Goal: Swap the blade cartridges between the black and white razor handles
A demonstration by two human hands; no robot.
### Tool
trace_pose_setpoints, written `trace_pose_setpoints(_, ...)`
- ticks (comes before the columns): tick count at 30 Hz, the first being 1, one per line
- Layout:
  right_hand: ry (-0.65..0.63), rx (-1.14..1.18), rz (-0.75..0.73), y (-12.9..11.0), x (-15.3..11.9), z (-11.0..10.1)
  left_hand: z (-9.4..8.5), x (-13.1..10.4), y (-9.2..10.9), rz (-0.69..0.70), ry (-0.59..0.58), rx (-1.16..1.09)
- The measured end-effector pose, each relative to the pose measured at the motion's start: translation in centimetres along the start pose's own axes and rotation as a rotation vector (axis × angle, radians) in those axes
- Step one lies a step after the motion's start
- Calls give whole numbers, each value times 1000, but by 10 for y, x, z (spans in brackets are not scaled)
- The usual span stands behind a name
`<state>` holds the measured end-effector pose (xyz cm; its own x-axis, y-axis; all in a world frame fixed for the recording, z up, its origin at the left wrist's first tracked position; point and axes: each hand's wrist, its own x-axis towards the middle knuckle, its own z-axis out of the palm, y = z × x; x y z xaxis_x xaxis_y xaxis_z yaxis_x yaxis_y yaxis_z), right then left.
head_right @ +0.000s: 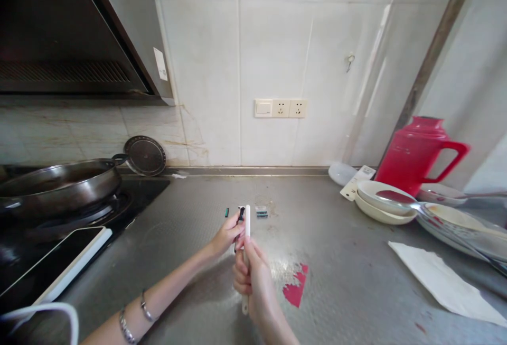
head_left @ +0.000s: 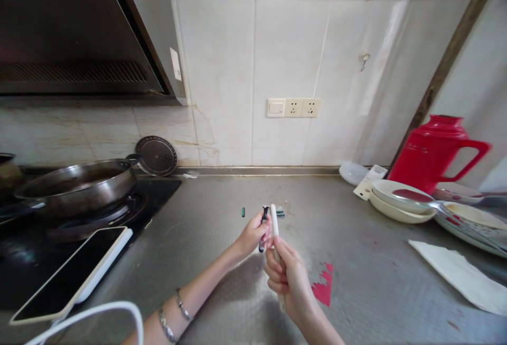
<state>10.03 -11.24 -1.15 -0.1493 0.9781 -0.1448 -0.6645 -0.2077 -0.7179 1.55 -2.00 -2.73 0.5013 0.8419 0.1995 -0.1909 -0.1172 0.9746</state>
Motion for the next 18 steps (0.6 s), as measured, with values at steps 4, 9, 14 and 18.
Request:
trace_pose_setpoints(4,12,-3,-26,-3,0,5,1,-1,3,30,8,15)
trace_pose_setpoints(9,5,-33,34,2,-6,8,-2,-1,4,-27,22,31)
trace_pose_setpoints(14,-40,-21,-31,-3,-3,10,-3,1,-2,22,39,65)
trace_pose_setpoints(18,-32,-30,34,2,-4,9,-6,1,-5,23,38,54)
